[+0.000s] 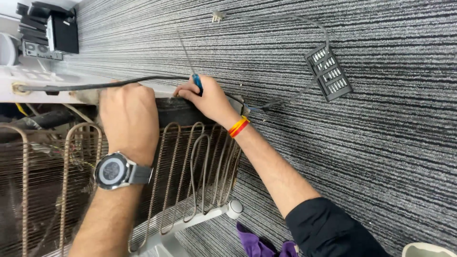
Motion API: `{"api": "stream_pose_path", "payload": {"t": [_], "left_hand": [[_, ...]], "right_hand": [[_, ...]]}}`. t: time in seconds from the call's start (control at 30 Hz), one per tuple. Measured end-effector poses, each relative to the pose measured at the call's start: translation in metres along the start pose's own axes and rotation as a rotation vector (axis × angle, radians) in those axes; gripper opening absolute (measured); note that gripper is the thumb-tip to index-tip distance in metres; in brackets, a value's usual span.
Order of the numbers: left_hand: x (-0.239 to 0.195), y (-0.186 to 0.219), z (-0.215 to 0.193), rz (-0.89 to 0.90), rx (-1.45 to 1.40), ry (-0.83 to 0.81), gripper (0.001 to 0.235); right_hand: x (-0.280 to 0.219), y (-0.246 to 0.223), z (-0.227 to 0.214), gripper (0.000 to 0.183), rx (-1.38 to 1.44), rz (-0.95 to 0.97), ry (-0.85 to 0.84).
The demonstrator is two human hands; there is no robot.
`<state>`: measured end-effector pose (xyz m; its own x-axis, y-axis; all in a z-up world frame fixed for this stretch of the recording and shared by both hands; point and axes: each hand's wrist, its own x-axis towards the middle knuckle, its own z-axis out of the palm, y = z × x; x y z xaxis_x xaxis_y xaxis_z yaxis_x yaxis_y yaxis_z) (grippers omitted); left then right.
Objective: The recorder is repairing a water dispenser, specifically working on the rear condenser coils and internals.
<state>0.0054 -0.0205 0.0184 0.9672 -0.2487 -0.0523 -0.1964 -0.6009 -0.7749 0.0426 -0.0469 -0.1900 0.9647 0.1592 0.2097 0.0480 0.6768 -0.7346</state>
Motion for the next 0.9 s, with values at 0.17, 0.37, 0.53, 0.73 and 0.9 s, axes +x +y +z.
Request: {"api": "stream_pose_path", "payload": {"t": [0.17, 0.37, 0.53, 0.73, 0.9], "left_hand": [[-0.010, 0.006, -0.003, -0.004, 0.030, 0.006, 0.013], [-0.011, 0.004, 0.004, -0.009, -0.142, 0.133, 0.011], [-0.006, 0.004, 0.003, -0.010, -0.165, 0.079, 0.011], [-0.009, 0.003, 0.012, -0.019, -0.158, 0.116, 0.012], [-0.009, 0.003, 0.015, -0.039, -0.168, 0.092, 0.011]], "right_hand": [[-0.005, 0.007, 0.013, 0.045, 0.036, -0.017, 0.040], [-0.010, -0.001, 0.011, 0.042, -0.005, -0.014, 0.166], [-0.012, -0.011, 0.008, 0.041, -0.124, -0.125, 0.224], [-0.011, -0.023, 0.013, 0.040, -0.069, -0.091, 0.129], [-0.009, -0.022, 0.014, 0.042, -0.089, -0.052, 0.128]]}}
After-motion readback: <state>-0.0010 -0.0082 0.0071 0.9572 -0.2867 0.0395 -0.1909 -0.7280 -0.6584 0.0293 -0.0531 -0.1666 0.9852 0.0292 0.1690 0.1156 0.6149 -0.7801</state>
